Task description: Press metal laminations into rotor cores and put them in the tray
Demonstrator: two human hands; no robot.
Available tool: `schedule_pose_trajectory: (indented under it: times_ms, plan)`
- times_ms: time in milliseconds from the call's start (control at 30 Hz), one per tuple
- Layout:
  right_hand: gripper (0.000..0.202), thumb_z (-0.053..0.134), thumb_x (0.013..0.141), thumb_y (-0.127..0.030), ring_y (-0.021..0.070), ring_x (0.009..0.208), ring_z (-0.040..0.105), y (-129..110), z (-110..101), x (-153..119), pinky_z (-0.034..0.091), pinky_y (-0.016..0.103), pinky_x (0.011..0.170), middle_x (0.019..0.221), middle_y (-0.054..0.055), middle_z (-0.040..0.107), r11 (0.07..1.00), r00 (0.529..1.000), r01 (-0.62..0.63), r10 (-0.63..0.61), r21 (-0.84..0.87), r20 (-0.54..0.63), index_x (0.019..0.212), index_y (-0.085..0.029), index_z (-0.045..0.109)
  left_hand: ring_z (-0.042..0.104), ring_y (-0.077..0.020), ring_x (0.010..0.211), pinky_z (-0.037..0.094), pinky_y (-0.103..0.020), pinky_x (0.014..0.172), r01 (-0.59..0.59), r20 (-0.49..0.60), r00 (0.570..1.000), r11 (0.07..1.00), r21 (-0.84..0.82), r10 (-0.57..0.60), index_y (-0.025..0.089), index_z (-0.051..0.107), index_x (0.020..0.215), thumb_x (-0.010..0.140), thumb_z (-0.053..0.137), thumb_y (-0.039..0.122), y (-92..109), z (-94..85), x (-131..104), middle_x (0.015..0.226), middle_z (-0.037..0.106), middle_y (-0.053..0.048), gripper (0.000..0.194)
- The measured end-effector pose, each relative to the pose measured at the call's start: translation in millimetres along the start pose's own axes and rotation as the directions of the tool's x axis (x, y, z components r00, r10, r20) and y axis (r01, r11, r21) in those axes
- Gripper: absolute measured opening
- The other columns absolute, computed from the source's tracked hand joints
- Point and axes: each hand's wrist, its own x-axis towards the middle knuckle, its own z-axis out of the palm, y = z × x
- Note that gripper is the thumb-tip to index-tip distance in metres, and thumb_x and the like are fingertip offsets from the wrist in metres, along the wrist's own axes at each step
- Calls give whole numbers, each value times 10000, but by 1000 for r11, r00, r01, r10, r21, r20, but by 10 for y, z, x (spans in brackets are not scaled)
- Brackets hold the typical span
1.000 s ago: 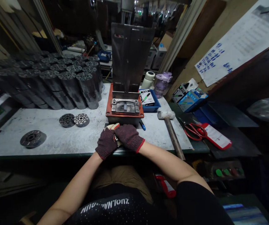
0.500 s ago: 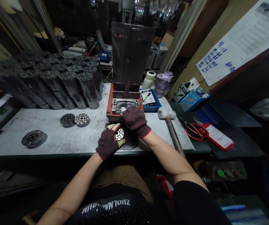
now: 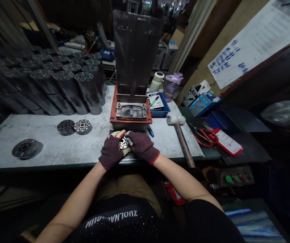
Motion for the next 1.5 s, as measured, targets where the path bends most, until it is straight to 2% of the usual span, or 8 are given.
schedule_pose_trajectory:
  times_ms: [100, 267, 533, 700, 900, 1133, 1367, 1500]
  plan:
    - [292, 543, 945, -215, 291, 1043, 691, -170, -92, 58, 521, 384, 871, 1121, 172, 740, 972, 967, 107, -52, -211, 248, 1184, -138, 692, 537, -294, 1289, 424, -447, 1110, -13, 7, 1000, 1000, -12, 13, 212, 500, 1429, 761, 760, 356, -7, -3, 2, 1392, 588, -116, 731]
    - [309, 524, 965, -199, 275, 1045, 686, -263, -153, 117, 501, 363, 868, 1134, 164, 740, 950, 954, 171, -93, -261, 287, 1228, -148, 677, 541, -298, 1284, 425, -448, 1110, -23, 3, 1000, 1000, -9, 23, 191, 509, 1421, 743, 765, 334, -26, 5, 2, 1400, 579, -127, 739]
    - [277, 532, 917, -182, 250, 945, 667, 142, 442, -218, 512, 354, 830, 1031, 131, 745, 995, 988, 87, -91, -38, -124, 1123, -154, 715, 540, -308, 1277, 426, -451, 1100, -5, -5, 1000, 1000, -9, 5, 194, 496, 1440, 753, 756, 367, -19, 15, -6, 1386, 583, -129, 755]
    - [324, 450, 949, -199, 247, 934, 642, 135, 421, -222, 489, 356, 834, 992, 126, 735, 990, 961, 111, -130, -90, -243, 1127, -167, 717, 526, -309, 1305, 412, -456, 1114, -4, 17, 1000, 1000, -4, 4, 215, 473, 1454, 760, 751, 356, -14, 16, -11, 1414, 570, -121, 761]
    - [270, 501, 945, -221, 269, 938, 662, -77, 37, 40, 439, 341, 757, 981, 151, 743, 958, 984, 91, -44, -273, 173, 1076, -149, 726, 537, -309, 1291, 422, -452, 1102, -4, 12, 1000, 1000, 2, 4, 211, 488, 1442, 764, 755, 360, -3, 3, 1, 1400, 578, -123, 744]
    - [419, 378, 1039, -288, 280, 973, 702, -250, -151, 176, 468, 347, 745, 1112, 161, 743, 942, 944, 63, 51, -330, 327, 1414, -197, 540, 555, -314, 1264, 440, -456, 1081, 3, -1, 1000, 1000, 5, -3, 221, 500, 1428, 745, 799, 403, -13, -11, 4, 1378, 587, -131, 768]
    - [500, 469, 1013, -420, 320, 1216, 534, -19, -420, 363, 383, 427, 1007, 1329, 180, 627, 939, 978, -73, 2, -335, -208, 1422, -143, 541, 505, -337, 1328, 423, -486, 1108, -5, 5, 1000, 1000, 21, 4, 223, 436, 1478, 765, 784, 450, 11, -23, -7, 1441, 532, -140, 825]
    - [494, 493, 994, -402, 326, 1189, 502, 18, -572, 625, 333, 444, 1022, 1265, 191, 636, 939, 982, -12, -54, -344, -182, 1365, -90, 589, 518, -315, 1316, 426, -460, 1116, -33, -13, 999, 999, 0, 33, 198, 477, 1443, 808, 755, 403, -7, 8, -13, 1422, 547, -147, 723]
